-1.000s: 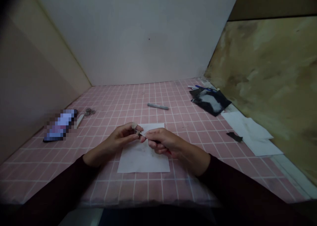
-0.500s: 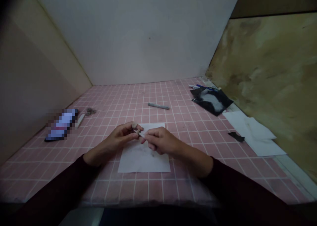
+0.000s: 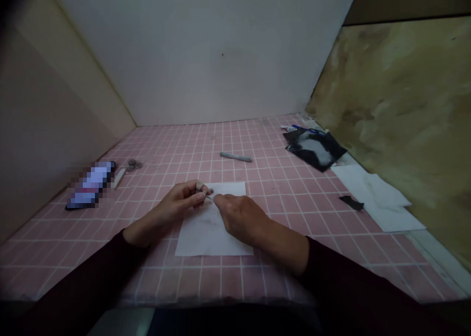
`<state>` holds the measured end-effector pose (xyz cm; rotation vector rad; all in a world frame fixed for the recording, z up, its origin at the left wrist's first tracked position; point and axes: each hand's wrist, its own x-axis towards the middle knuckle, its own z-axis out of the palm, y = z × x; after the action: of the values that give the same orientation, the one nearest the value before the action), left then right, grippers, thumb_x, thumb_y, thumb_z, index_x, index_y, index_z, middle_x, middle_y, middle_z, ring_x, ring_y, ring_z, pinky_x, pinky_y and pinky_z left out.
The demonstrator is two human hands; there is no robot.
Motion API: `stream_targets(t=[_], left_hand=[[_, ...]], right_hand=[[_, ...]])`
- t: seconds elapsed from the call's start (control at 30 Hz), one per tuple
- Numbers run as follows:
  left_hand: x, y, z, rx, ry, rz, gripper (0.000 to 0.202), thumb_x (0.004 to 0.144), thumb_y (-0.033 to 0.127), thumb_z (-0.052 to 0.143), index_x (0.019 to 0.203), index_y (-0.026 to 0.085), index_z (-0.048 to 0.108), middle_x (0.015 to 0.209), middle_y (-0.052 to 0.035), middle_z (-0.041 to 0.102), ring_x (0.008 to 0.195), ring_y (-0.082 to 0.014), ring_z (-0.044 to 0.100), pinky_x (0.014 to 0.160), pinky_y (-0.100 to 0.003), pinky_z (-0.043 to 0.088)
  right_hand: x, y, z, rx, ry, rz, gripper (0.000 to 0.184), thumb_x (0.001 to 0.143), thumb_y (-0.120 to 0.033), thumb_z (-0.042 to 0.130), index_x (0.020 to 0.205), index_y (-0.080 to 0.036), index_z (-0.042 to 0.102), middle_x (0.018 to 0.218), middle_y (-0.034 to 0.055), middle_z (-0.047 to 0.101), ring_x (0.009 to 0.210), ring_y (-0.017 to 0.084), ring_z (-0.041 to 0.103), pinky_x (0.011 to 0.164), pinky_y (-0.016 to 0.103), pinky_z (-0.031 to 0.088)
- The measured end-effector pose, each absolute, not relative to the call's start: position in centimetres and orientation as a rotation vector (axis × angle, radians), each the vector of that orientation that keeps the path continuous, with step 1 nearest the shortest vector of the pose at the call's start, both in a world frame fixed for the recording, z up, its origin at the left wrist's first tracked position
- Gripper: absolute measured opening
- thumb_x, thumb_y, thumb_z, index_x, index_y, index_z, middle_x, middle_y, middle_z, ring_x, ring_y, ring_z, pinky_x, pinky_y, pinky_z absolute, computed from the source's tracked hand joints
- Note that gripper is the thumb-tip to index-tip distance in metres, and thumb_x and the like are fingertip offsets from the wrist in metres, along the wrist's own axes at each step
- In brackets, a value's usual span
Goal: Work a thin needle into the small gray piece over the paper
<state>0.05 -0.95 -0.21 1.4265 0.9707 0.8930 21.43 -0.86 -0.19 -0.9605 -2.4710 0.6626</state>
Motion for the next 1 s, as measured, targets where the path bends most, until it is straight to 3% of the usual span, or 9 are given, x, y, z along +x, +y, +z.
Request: stream_targets(t=[0.13, 0.27, 0.4, 0.57, 0.67, 0.73, 0.8, 0.9, 1.0], left_hand=[[-0.1, -1.0, -0.1, 1.470, 0.867, 0.871, 0.020, 0.089, 0.031, 0.065, 0.100, 0.015, 0.061, 0.082, -0.0014, 0.056, 0.074, -0.0120, 0.051, 0.068, -0.025, 0.038], [-0.1, -1.1, 0.1, 1.485, 0.799, 0.969, 0.022, 0.088, 0.030, 0.066, 0.105, 0.016, 0.061, 0.095, -0.0050, 0.060, 0.087, -0.0158, 0.056, 0.079, -0.029, 0.043], [-0.1, -1.2, 0.2, 1.452, 0.811, 0.991, 0.021, 0.087, 0.029, 0.067, 0.104, 0.017, 0.062, 0.097, -0.0050, 0.059, 0.087, -0.0150, 0.056, 0.079, -0.028, 0.043], [-0.3, -0.7, -0.1, 1.458, 0.899, 0.919, 0.021, 0.088, 0.034, 0.066, 0.096, 0.014, 0.063, 0.082, -0.0010, 0.054, 0.070, -0.0104, 0.047, 0.065, -0.023, 0.038], [-0.5, -0.4, -0.4, 1.447, 0.940, 0.871, 0.022, 0.088, 0.036, 0.065, 0.091, 0.014, 0.061, 0.074, 0.0018, 0.050, 0.063, -0.0091, 0.043, 0.060, -0.023, 0.034], [-0.6, -0.5, -0.3, 1.464, 0.920, 0.843, 0.022, 0.088, 0.035, 0.065, 0.092, 0.014, 0.061, 0.075, 0.0012, 0.051, 0.065, -0.0096, 0.045, 0.062, -0.023, 0.035], [-0.5, -0.6, -0.2, 1.488, 0.874, 0.833, 0.022, 0.088, 0.034, 0.066, 0.098, 0.014, 0.062, 0.080, -0.0006, 0.055, 0.071, -0.0106, 0.049, 0.067, -0.025, 0.037], [-0.4, -0.9, 0.0, 1.496, 0.813, 0.879, 0.023, 0.089, 0.030, 0.066, 0.106, 0.016, 0.062, 0.088, -0.0030, 0.059, 0.080, -0.0131, 0.054, 0.074, -0.027, 0.040], [-0.2, -1.2, 0.1, 1.464, 0.794, 0.963, 0.021, 0.089, 0.027, 0.067, 0.106, 0.017, 0.061, 0.095, -0.0042, 0.060, 0.088, -0.0151, 0.057, 0.080, -0.029, 0.042]], right_hand=[[21.9, -0.1, 0.7, -0.940, -2.050, 1.559, 0.023, 0.095, -0.029, 0.046, 0.089, -0.016, 0.064, 0.057, -0.0045, 0.047, 0.045, 0.008, 0.037, 0.045, 0.021, 0.031], [22.4, 0.6, 1.6, -0.855, -1.356, 2.298, 0.022, 0.092, -0.036, 0.051, 0.092, -0.017, 0.061, 0.055, -0.0103, 0.034, 0.038, 0.004, 0.012, 0.033, 0.018, 0.011], [22.3, 0.6, 1.5, -0.850, -1.514, 2.223, 0.025, 0.093, -0.038, 0.051, 0.094, -0.016, 0.063, 0.052, -0.0104, 0.036, 0.036, 0.004, 0.015, 0.033, 0.018, 0.014], [21.8, -0.5, 0.5, -0.931, -2.316, 1.039, 0.023, 0.094, -0.021, 0.044, 0.091, -0.014, 0.066, 0.069, 0.0024, 0.058, 0.060, 0.012, 0.051, 0.059, 0.025, 0.038], [21.6, -1.0, 0.2, -0.956, -2.472, 0.665, 0.024, 0.090, -0.011, 0.041, 0.093, -0.013, 0.064, 0.080, 0.0081, 0.063, 0.070, 0.017, 0.054, 0.066, 0.030, 0.039], [21.6, -1.0, 0.4, -0.959, -2.411, 0.832, 0.022, 0.091, -0.015, 0.042, 0.089, -0.014, 0.064, 0.073, 0.0052, 0.060, 0.065, 0.015, 0.052, 0.063, 0.028, 0.039], [21.7, -0.6, 0.9, -0.961, -2.193, 1.307, 0.022, 0.094, -0.024, 0.044, 0.087, -0.015, 0.063, 0.061, -0.0015, 0.051, 0.052, 0.010, 0.044, 0.053, 0.024, 0.035], [22.1, 0.1, 1.5, -0.910, -1.618, 2.085, 0.023, 0.094, -0.033, 0.046, 0.093, -0.016, 0.061, 0.054, -0.0090, 0.036, 0.039, 0.005, 0.019, 0.037, 0.019, 0.017], [22.2, 0.4, 1.6, -0.814, -1.275, 2.351, 0.019, 0.091, -0.033, 0.050, 0.093, -0.016, 0.060, 0.054, -0.0111, 0.032, 0.038, 0.004, 0.010, 0.034, 0.018, 0.008]])
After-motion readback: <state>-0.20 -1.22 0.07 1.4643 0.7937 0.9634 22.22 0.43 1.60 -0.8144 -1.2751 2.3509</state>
